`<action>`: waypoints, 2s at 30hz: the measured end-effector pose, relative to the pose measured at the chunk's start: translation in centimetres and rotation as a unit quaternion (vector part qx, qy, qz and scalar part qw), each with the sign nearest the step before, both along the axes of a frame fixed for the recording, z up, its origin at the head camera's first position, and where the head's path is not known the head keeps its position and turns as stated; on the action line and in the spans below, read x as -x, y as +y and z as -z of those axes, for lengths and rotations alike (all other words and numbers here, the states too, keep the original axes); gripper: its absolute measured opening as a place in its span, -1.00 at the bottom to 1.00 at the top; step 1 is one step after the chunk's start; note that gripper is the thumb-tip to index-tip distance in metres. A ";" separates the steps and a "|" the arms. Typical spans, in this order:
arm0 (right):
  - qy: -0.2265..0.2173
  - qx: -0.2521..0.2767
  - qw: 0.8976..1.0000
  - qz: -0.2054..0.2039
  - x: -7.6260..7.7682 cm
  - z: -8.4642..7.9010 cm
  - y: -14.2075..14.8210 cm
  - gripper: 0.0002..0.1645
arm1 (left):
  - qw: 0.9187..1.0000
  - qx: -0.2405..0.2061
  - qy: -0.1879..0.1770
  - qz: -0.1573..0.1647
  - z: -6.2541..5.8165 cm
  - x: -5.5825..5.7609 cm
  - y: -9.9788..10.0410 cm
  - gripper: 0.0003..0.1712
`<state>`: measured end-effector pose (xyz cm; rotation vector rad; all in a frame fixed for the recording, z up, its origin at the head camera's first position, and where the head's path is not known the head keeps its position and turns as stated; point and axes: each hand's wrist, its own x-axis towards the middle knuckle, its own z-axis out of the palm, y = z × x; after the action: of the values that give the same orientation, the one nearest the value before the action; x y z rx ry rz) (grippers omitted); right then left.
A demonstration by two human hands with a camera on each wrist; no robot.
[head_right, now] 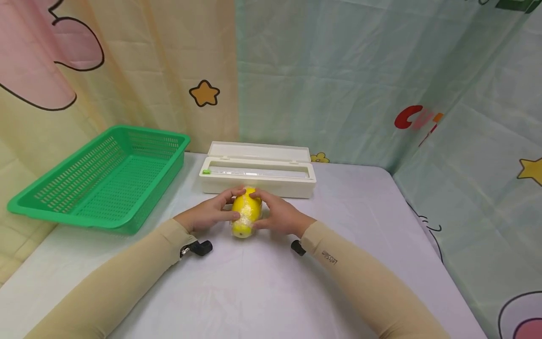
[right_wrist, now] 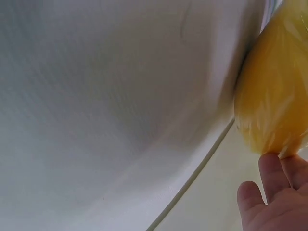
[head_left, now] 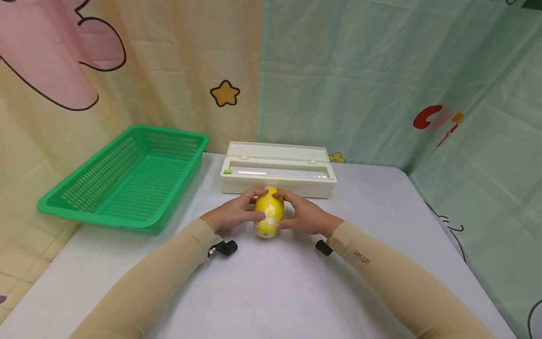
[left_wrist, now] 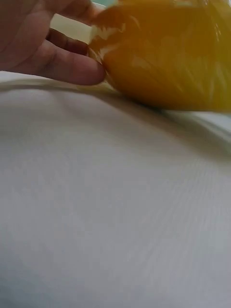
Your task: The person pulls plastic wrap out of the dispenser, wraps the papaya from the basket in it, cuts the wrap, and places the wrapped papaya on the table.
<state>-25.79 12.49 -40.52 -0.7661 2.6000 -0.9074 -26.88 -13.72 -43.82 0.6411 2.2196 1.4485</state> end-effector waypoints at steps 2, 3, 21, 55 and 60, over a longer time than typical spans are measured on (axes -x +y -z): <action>-0.003 0.002 1.000 0.002 0.0 0.0 0.1 0.04 | 1.000 0.006 0.007 -0.011 0.0 -0.1 0.3 -0.24; -0.006 0.004 1.000 0.002 0.1 0.0 0.1 0.04 | 1.000 0.009 0.010 -0.016 -0.1 -0.1 0.4 -0.25; -0.004 0.037 0.999 0.008 -0.2 0.6 -0.2 -0.13 | 1.000 -0.005 -0.007 0.017 0.0 0.2 -0.1 0.10; -0.011 -0.013 0.999 0.050 -0.5 2.1 -0.8 0.29 | 0.999 0.047 -0.008 0.019 -1.2 -0.8 -0.6 0.40; 0.010 -0.015 0.998 0.057 -1.0 1.8 -1.1 0.25 | 0.995 0.093 0.014 0.031 -1.5 -0.8 -0.9 0.46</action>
<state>-24.78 11.42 -42.35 -0.6264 2.6915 -0.8957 -26.08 -14.59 -42.37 0.6659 2.3006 1.1932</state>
